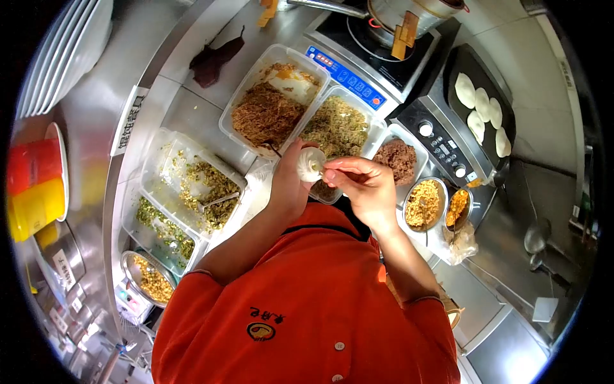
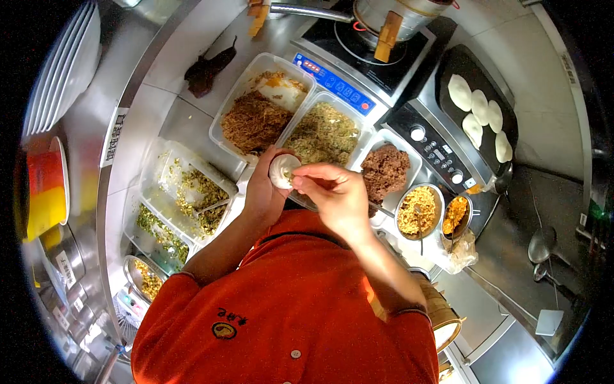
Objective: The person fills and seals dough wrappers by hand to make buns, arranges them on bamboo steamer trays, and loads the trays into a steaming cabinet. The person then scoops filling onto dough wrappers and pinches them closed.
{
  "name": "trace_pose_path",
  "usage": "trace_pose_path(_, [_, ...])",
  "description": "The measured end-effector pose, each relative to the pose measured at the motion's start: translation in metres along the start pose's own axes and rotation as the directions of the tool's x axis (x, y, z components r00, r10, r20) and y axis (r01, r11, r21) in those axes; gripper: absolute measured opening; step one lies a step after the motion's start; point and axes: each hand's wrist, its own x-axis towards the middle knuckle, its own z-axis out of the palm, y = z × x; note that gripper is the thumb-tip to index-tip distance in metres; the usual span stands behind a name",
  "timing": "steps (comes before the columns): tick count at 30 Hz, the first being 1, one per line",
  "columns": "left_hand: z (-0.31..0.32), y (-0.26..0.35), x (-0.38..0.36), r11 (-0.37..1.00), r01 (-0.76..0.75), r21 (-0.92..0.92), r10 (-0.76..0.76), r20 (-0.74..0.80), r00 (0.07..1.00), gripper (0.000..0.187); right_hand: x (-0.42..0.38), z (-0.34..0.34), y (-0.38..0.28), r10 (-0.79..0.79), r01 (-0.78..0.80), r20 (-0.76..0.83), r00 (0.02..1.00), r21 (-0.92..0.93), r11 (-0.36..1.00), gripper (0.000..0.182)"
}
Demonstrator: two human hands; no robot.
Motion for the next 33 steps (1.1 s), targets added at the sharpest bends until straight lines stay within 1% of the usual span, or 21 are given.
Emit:
trace_pose_path(1, [0.004, -0.001, 0.001, 1.000, -0.007, -0.005, 0.007, 0.011, 1.000, 0.034, -0.001, 0.003, 0.003, -0.106, 0.096, -0.037, 0.994, -0.210, 0.973, 0.012])
trace_pose_path(2, [0.006, -0.002, 0.001, 1.000, -0.002, -0.002, 0.003, 0.019, 1.000, 0.034, -0.002, 0.007, 0.000, -0.111, 0.099, -0.045, 0.993, -0.211, 0.973, 0.012])
trace_pose_path(5, [0.009, -0.003, 0.001, 1.000, -0.016, 0.022, 0.014, 0.059, 0.998, 0.034, -0.002, 0.013, -0.005, -0.370, 0.266, -0.078, 0.926, -0.561, 0.784, 0.007])
trace_pose_path(10, [0.003, -0.005, 0.000, 0.991, -0.088, 0.100, 0.078, 0.103, 0.992, 0.039, 0.003, 0.007, -0.004, -0.322, 0.217, -0.078, 0.944, -0.590, 0.777, 0.013])
trace_pose_path(12, [0.005, 0.002, -0.003, 0.997, -0.056, 0.053, 0.050, 0.110, 0.993, 0.042, 0.008, -0.008, 0.016, -0.156, 0.090, -0.177, 0.972, -0.335, 0.938, 0.026])
trace_pose_path(13, [0.006, 0.004, -0.005, 1.000, -0.018, 0.002, 0.017, 0.118, 0.993, 0.044, 0.014, -0.017, 0.020, -0.097, 0.051, -0.143, 0.985, -0.291, 0.955, 0.039])
trace_pose_path(14, [0.005, 0.006, -0.005, 1.000, -0.020, 0.004, 0.019, 0.118, 0.993, 0.044, 0.020, -0.024, 0.018, -0.064, 0.016, -0.102, 0.993, -0.422, 0.906, 0.047])
trace_pose_path(15, [0.002, 0.009, -0.005, 0.998, 0.004, -0.066, 0.005, 0.143, 0.990, 0.044, 0.025, -0.029, 0.025, -0.147, 0.070, -0.066, 0.987, -0.644, 0.762, 0.049])
trace_pose_path(17, [-0.011, 0.013, 0.001, 0.979, 0.084, -0.187, -0.034, 0.256, 0.966, 0.053, 0.018, -0.037, 0.027, -0.113, 0.033, -0.063, 0.992, -0.724, 0.689, 0.053])
trace_pose_path(18, [-0.006, 0.018, -0.002, 0.980, 0.084, -0.180, -0.035, 0.262, 0.964, 0.053, 0.015, -0.037, 0.023, -0.096, 0.016, -0.061, 0.993, -0.761, 0.649, 0.055])
trace_pose_path(21, [0.018, 0.018, -0.018, 0.981, 0.185, -0.055, -0.168, 0.229, 0.959, 0.070, -0.024, -0.018, -0.020, -0.360, 0.254, -0.011, 0.933, -0.689, 0.679, 0.052])
trace_pose_path(24, [0.018, -0.006, -0.014, 0.939, 0.342, -0.034, -0.294, 0.437, 0.850, 0.075, -0.057, -0.007, -0.045, -0.392, 0.277, 0.014, 0.920, -0.730, 0.624, 0.061])
trace_pose_path(25, [0.019, -0.016, -0.017, 0.907, 0.421, -0.034, -0.386, 0.338, 0.859, 0.079, -0.068, -0.007, -0.041, -0.408, 0.259, 0.000, 0.913, -0.773, 0.580, 0.062])
trace_pose_path(26, [0.017, -0.032, -0.012, 0.874, 0.482, -0.055, -0.377, 0.547, 0.747, 0.081, -0.078, -0.009, -0.035, -0.425, 0.227, -0.024, 0.905, -0.818, 0.528, 0.063])
trace_pose_path(27, [0.025, -0.047, -0.026, 0.951, 0.259, 0.170, -0.306, 0.392, 0.867, 0.081, -0.089, -0.014, -0.030, -0.448, 0.223, -0.035, 0.893, -0.830, 0.511, 0.059])
trace_pose_path(28, [0.038, -0.056, -0.035, 0.930, 0.257, 0.263, -0.350, 0.422, 0.836, 0.081, -0.102, -0.022, -0.018, -0.506, 0.198, -0.057, 0.860, -0.878, 0.435, 0.052])
trace_pose_path(29, [0.052, -0.066, -0.044, 0.903, 0.245, 0.353, -0.393, 0.449, 0.802, 0.082, -0.119, -0.025, -0.019, -0.478, 0.134, -0.117, 0.871, -0.878, 0.459, 0.039])
trace_pose_path(30, [0.070, -0.068, -0.043, 0.810, 0.481, 0.335, -0.583, 0.547, 0.601, 0.083, -0.136, -0.030, -0.019, -0.465, 0.066, -0.147, 0.873, -0.909, 0.412, 0.034])
trace_pose_path(31, [0.083, -0.078, -0.051, 0.771, 0.513, 0.377, -0.630, 0.564, 0.534, 0.081, -0.155, -0.035, -0.020, -0.432, -0.009, -0.208, 0.878, -0.908, 0.420, 0.032])
trace_pose_path(32, [0.089, -0.088, -0.063, 0.743, 0.535, 0.402, -0.661, 0.568, 0.490, 0.080, -0.170, -0.040, -0.004, -0.573, -0.040, -0.254, 0.780, -0.933, 0.358, 0.030])
trace_pose_path(33, [0.101, -0.098, -0.074, 0.708, 0.548, 0.446, -0.704, 0.514, 0.490, 0.080, -0.195, -0.052, -0.003, -0.612, 0.002, -0.344, 0.712, -0.871, 0.492, 0.029])
